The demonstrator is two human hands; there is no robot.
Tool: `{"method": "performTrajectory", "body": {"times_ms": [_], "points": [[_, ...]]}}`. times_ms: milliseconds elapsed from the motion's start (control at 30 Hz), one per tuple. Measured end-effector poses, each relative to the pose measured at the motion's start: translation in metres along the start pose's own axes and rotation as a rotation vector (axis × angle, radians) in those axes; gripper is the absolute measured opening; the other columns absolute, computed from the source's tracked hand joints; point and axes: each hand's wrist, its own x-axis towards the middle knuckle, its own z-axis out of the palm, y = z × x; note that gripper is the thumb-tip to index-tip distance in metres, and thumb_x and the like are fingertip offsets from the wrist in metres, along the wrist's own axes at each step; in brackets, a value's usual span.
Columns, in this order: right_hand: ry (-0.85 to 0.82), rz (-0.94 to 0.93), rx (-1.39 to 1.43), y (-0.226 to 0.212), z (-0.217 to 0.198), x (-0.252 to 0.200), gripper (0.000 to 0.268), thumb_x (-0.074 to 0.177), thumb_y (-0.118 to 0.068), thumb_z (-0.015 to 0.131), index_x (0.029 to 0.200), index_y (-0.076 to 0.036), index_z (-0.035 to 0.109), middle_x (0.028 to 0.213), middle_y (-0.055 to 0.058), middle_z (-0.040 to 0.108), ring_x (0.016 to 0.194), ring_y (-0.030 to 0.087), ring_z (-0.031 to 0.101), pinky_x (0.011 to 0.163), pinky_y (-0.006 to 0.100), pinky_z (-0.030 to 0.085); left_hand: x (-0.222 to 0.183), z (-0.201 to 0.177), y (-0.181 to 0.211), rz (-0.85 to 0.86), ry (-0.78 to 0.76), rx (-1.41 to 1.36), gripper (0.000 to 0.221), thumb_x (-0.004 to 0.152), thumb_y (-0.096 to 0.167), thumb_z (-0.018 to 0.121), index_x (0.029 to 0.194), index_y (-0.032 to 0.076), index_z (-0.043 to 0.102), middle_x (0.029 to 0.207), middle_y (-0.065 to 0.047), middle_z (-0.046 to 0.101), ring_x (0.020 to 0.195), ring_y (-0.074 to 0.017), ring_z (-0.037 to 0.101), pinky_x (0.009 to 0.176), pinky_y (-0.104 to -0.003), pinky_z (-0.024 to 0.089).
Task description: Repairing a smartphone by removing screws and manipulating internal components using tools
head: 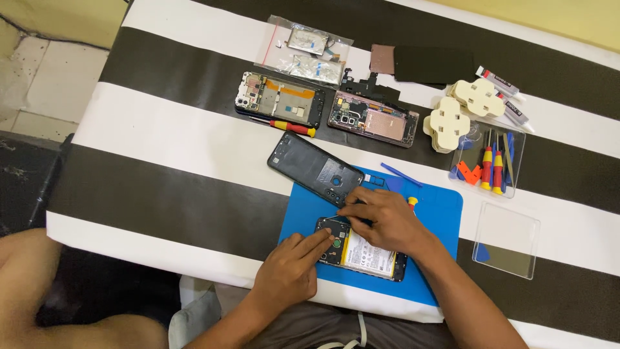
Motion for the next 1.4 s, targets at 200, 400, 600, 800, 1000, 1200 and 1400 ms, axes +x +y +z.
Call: {"method": "performTrajectory", "body": {"times_ms": [200,400,600,800,1000,1200,1400], "points": [[-0.002,-0.001,0.026,0.001,-0.001,-0.001,0.019,0.093,-0.013,0.069,0.109,-0.013,0.079,0.105,0.004,0.069,0.081,0.022,0.069,0.063,0.036,0.051,0.0,0.0,0.0,-0.001,-0.011,0.0,0.055,0.077,-0.012,0.055,0.13,-0.001,0.065,0.138,-0.011,0.064,0.085,-0.0264,0.056,0.069,-0.037,0.055],[0.065,-0.023,0.09,-0.004,-0.013,0.001,0.02,0.091,-0.007,0.07,0.109,-0.01,0.079,0.104,0.007,0.071,0.086,0.022,0.07,0.067,0.032,0.054,-0.002,0.001,-0.002,-0.008,-0.028,-0.021,0.055,0.077,-0.011,0.057,0.131,-0.001,0.064,0.14,-0.012,0.063,0.087,-0.0268,0.055,0.07,-0.038,0.056],[0.175,0.135,0.208,0.006,-0.042,-0.027,0.025,0.094,-0.008,0.069,0.115,-0.013,0.078,0.113,0.006,0.067,0.096,0.018,0.068,0.077,0.028,0.054,-0.004,0.004,-0.004,-0.004,-0.031,-0.019,0.058,0.076,-0.01,0.056,0.133,-0.002,0.063,0.14,-0.012,0.062,0.085,-0.0277,0.056,0.066,-0.039,0.056],[0.248,0.343,0.125,0.028,-0.071,-0.062,0.028,0.09,-0.003,0.068,0.115,-0.011,0.079,0.107,0.007,0.071,0.095,0.018,0.066,0.077,0.029,0.055,-0.001,0.002,-0.003,0.002,-0.035,-0.019,0.054,0.078,-0.009,0.057,0.132,-0.001,0.063,0.138,-0.013,0.063,0.087,-0.0269,0.058,0.067,-0.038,0.056],[0.302,0.423,0.121,0.043,-0.067,-0.078,0.025,0.091,-0.003,0.07,0.112,-0.011,0.08,0.101,0.004,0.07,0.089,0.015,0.063,0.075,0.026,0.049,0.0,0.001,-0.003,-0.016,-0.048,-0.019,0.054,0.079,-0.008,0.056,0.131,0.0,0.064,0.136,-0.012,0.064,0.087,-0.0269,0.06,0.069,-0.039,0.057],[0.301,0.454,0.112,0.053,-0.071,-0.088,0.022,0.092,-0.005,0.07,0.111,-0.009,0.08,0.105,0.006,0.071,0.096,0.018,0.065,0.083,0.03,0.054,0.001,0.0,-0.003,-0.032,-0.047,-0.03,0.054,0.076,-0.008,0.058,0.129,0.002,0.066,0.136,-0.01,0.065,0.088,-0.0265,0.062,0.068,-0.039,0.059],[0.386,0.542,0.093,0.05,-0.082,-0.111,0.019,0.096,-0.002,0.067,0.109,-0.007,0.08,0.103,0.007,0.068,0.081,0.015,0.059,0.069,0.028,0.048,0.026,-0.013,-0.004,-0.017,0.064,0.006,0.038,0.082,0.0,0.058,0.118,0.003,0.07,0.121,-0.01,0.07,0.078,-0.0252,0.063,0.061,-0.037,0.054]]}}
